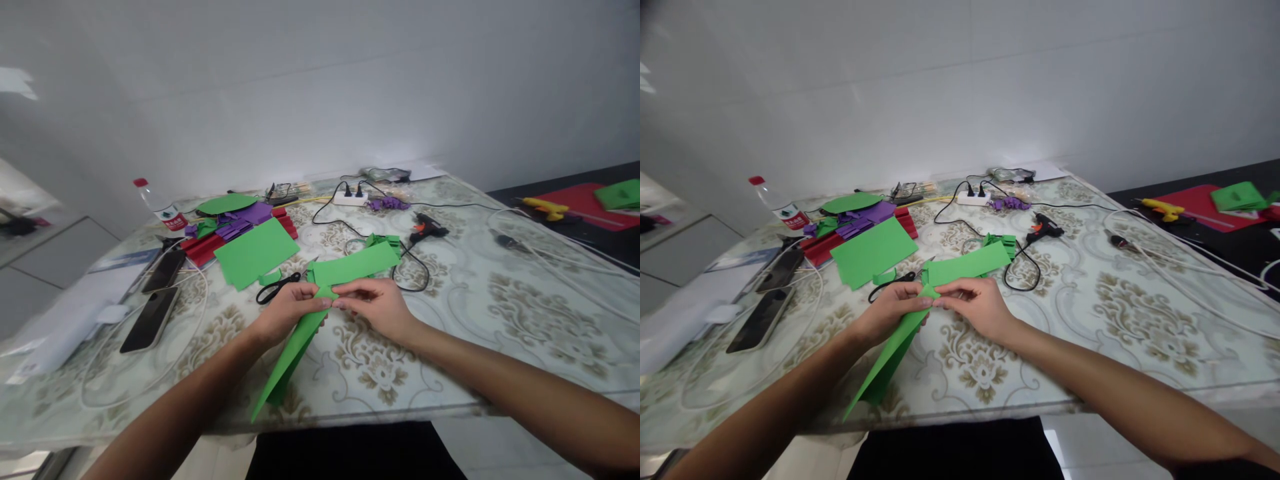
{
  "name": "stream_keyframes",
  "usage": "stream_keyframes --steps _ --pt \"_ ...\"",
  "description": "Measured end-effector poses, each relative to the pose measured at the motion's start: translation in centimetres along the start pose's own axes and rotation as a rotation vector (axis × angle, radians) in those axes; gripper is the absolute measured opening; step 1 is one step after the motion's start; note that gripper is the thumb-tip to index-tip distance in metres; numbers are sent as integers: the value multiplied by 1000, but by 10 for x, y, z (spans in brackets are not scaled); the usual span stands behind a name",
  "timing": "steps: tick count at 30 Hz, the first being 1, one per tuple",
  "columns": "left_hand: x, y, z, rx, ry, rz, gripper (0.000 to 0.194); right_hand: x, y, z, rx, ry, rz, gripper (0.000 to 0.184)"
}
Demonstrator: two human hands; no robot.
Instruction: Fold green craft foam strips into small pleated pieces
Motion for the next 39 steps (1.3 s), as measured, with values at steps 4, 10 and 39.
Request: stream_keyframes --steps 4,10,39 --pt "1 0 -1 5 4 8 28 0 0 0 -1 12 -2 24" --pt "2 1 -1 2 -11 17 29 1 0 -1 12 23 1 23" --pt "0 0 -1 -5 3 -5 29 -1 0 -1 2 4 -12 24"
Point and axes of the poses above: each hand's wrist, its own y-axis away from the middle knuckle, its own x-axis out of the back of the hand, z = x × y, the point moved 9 cm from there along -y, towards the middle knuckle, and after that the axes turned 4 degrees about y, right-handed, at the moved point
